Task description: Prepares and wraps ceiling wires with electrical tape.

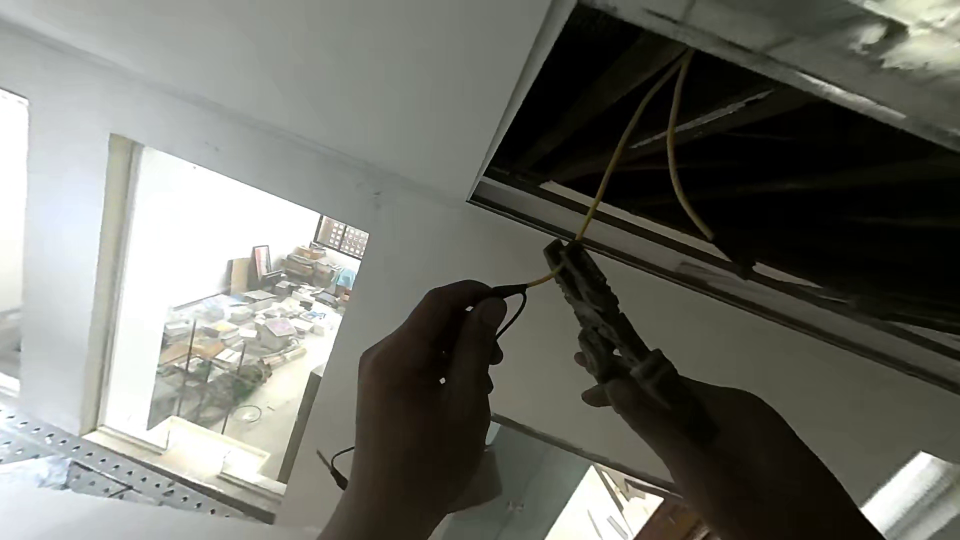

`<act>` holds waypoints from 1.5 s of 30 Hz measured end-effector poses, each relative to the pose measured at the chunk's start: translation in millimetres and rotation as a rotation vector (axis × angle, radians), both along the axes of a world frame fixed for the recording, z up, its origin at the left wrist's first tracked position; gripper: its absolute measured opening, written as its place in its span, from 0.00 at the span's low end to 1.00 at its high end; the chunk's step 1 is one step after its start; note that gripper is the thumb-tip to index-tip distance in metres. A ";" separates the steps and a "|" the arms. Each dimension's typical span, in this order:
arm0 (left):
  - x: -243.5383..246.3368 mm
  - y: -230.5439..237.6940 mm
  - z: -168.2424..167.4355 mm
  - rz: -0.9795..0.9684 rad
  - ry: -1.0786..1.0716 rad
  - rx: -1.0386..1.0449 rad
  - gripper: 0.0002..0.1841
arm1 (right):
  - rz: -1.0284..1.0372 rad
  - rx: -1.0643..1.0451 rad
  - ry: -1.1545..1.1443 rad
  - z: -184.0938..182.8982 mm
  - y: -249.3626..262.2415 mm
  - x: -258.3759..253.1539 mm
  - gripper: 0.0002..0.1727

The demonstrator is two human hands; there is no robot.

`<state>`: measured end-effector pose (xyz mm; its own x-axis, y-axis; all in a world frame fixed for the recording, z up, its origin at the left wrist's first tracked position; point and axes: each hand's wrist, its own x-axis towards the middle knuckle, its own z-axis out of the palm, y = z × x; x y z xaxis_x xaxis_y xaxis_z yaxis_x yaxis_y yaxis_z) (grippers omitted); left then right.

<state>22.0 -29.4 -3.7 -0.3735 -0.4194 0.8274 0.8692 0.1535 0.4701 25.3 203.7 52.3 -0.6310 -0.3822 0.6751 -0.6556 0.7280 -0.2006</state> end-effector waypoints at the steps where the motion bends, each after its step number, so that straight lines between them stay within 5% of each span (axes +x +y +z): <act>1: 0.7 0.3 -0.1 -0.004 0.004 0.000 0.08 | -0.002 -0.004 -0.003 1.5 -2.6 1.3 0.18; 20: 12.0 -6.7 9.6 0.056 -0.022 -0.051 0.09 | 0.167 0.000 0.053 5.0 -17.5 -19.0 0.19; 31: -3.2 -1.5 20.8 0.073 -0.025 -0.107 0.10 | 0.080 0.010 0.156 13.2 -8.4 -27.0 0.20; 39: -42.3 5.1 30.9 -0.107 -0.164 -0.087 0.10 | -0.077 0.142 0.289 29.1 -1.2 -57.3 0.21; 45: -46.0 6.2 34.5 -0.045 -0.194 -0.119 0.12 | -0.292 0.259 0.498 28.8 2.3 -61.3 0.17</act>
